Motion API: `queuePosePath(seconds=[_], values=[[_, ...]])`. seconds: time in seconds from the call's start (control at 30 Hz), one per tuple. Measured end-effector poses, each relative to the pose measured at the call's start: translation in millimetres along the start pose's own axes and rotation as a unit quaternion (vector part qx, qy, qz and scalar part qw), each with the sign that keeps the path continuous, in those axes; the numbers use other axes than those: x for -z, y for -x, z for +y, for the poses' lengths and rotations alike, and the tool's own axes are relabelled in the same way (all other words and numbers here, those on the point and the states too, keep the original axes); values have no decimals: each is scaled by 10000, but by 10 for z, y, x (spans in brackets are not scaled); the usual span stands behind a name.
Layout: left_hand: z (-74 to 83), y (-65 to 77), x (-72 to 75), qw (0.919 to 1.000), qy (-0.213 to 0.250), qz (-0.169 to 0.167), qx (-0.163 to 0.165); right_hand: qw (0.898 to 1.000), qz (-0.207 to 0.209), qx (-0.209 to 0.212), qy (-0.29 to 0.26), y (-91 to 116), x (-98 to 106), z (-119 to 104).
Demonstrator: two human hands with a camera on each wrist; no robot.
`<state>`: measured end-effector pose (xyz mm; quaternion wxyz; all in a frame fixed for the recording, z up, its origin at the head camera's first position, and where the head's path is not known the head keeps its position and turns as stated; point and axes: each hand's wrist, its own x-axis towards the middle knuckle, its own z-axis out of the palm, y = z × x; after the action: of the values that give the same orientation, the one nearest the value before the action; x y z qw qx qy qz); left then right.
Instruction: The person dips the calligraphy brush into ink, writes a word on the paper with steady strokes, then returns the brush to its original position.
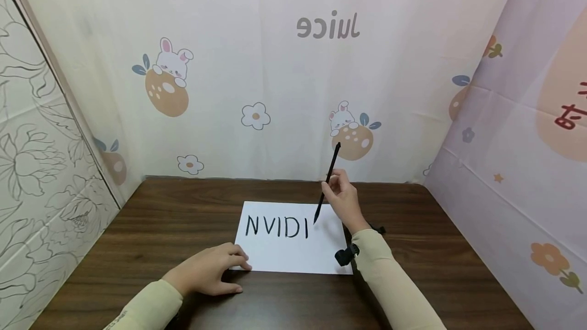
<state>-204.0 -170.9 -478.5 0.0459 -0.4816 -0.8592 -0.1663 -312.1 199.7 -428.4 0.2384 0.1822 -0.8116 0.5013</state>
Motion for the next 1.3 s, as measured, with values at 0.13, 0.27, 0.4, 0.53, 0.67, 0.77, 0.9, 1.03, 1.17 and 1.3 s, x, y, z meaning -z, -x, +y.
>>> queuePosePath(seconds=[0.13,0.27,0.4,0.53,0.67,0.77,0.9,1.03,1.17,1.3], values=[[1,0,5,10000,-16,5,-16,10000,44,5,-51,-10,17,11],[-1,1,4,10000,-23,14,-34,10000,60,-71,-18,-13,26,23],[-5,-2,-1,10000,-24,17,-29,9999,66,-132,47,-15,28,41],[-9,-2,-4,10000,-35,21,-26,9998,67,-162,70,-17,23,59],[-1,-2,3,10000,-17,25,-36,9998,66,-168,51,-15,15,70],[8,-3,8,10000,5,27,-40,9999,77,-145,49,-15,10,77],[11,0,12,10000,6,40,-52,9999,64,-140,60,-12,0,97],[4,4,9,10000,29,15,-27,9999,33,-118,74,-5,-7,119],[-6,4,0,10000,39,-9,6,9999,36,-78,144,8,-14,147],[-11,3,-2,10000,52,-15,8,9998,20,-100,141,24,-27,174]])
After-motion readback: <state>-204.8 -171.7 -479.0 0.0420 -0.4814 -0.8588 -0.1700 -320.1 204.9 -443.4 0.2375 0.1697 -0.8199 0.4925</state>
